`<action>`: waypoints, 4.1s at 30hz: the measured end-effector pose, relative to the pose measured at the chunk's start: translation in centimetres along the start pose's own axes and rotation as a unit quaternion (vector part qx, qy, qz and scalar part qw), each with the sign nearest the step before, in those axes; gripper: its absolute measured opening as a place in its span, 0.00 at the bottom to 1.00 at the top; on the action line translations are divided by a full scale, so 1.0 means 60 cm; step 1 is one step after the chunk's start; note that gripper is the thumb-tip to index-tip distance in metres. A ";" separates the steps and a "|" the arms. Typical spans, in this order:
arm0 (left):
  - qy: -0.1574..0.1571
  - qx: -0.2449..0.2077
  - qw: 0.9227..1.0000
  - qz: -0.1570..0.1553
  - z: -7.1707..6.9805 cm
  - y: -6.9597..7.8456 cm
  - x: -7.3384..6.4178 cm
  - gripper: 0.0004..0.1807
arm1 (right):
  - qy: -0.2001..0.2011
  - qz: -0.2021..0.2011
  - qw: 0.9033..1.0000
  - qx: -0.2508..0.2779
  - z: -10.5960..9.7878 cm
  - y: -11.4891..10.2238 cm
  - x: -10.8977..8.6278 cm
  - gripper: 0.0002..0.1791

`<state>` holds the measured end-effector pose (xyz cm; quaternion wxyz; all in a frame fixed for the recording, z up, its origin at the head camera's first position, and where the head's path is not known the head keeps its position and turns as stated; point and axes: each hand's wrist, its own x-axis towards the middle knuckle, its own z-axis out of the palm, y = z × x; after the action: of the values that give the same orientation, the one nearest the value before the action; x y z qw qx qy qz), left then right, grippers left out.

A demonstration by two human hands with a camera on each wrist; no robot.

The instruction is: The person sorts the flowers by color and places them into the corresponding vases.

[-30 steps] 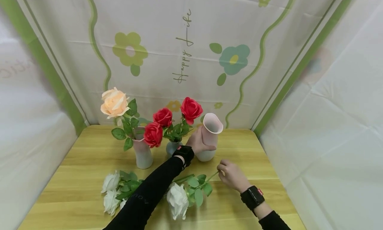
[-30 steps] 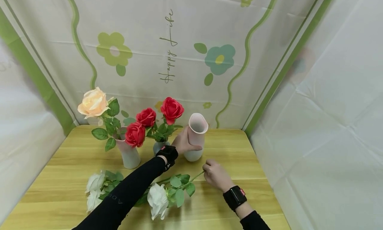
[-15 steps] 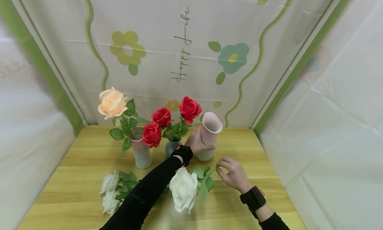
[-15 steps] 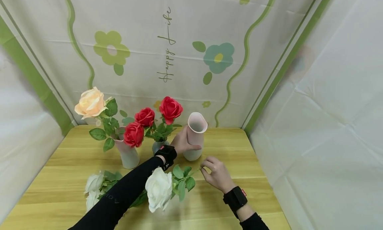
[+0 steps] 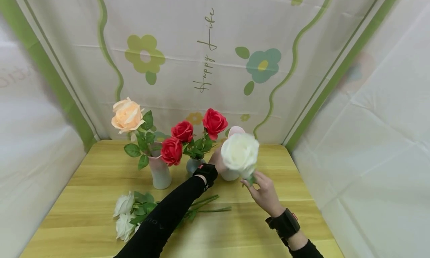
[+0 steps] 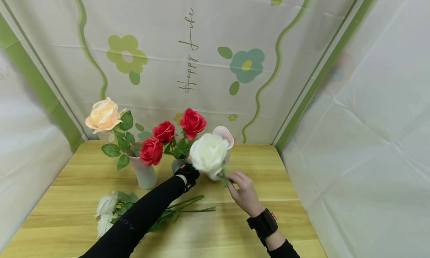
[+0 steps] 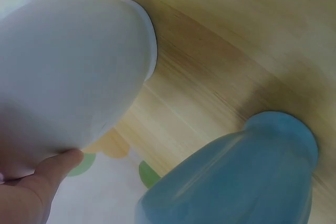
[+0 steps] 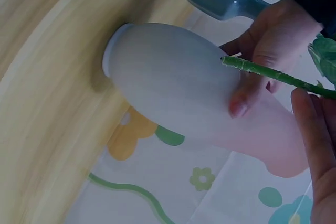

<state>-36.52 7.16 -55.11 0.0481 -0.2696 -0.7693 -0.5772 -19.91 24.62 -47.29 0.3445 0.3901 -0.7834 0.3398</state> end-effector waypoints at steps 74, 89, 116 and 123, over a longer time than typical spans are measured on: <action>-0.019 0.039 0.998 -0.051 -0.026 0.103 -0.033 0.59 | 0.007 0.161 0.987 -0.027 -0.005 0.051 0.182 0.08; -0.020 0.069 0.996 -0.045 -0.026 0.106 -0.031 0.62 | 0.108 0.215 0.969 -0.049 0.002 0.049 0.154 0.17; -0.001 0.074 0.997 -0.027 -0.025 0.095 -0.030 0.60 | 0.103 0.093 0.989 -0.053 0.059 -0.030 0.014 0.05; -0.009 0.081 0.996 -0.031 -0.025 0.098 -0.031 0.60 | -0.010 0.079 0.996 -0.028 0.102 -0.062 -0.033 0.02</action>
<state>-32.52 6.20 -50.25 0.0453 -0.2459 -0.8220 -0.5117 -17.54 18.72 -51.14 0.3195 0.3204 -0.8243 0.3402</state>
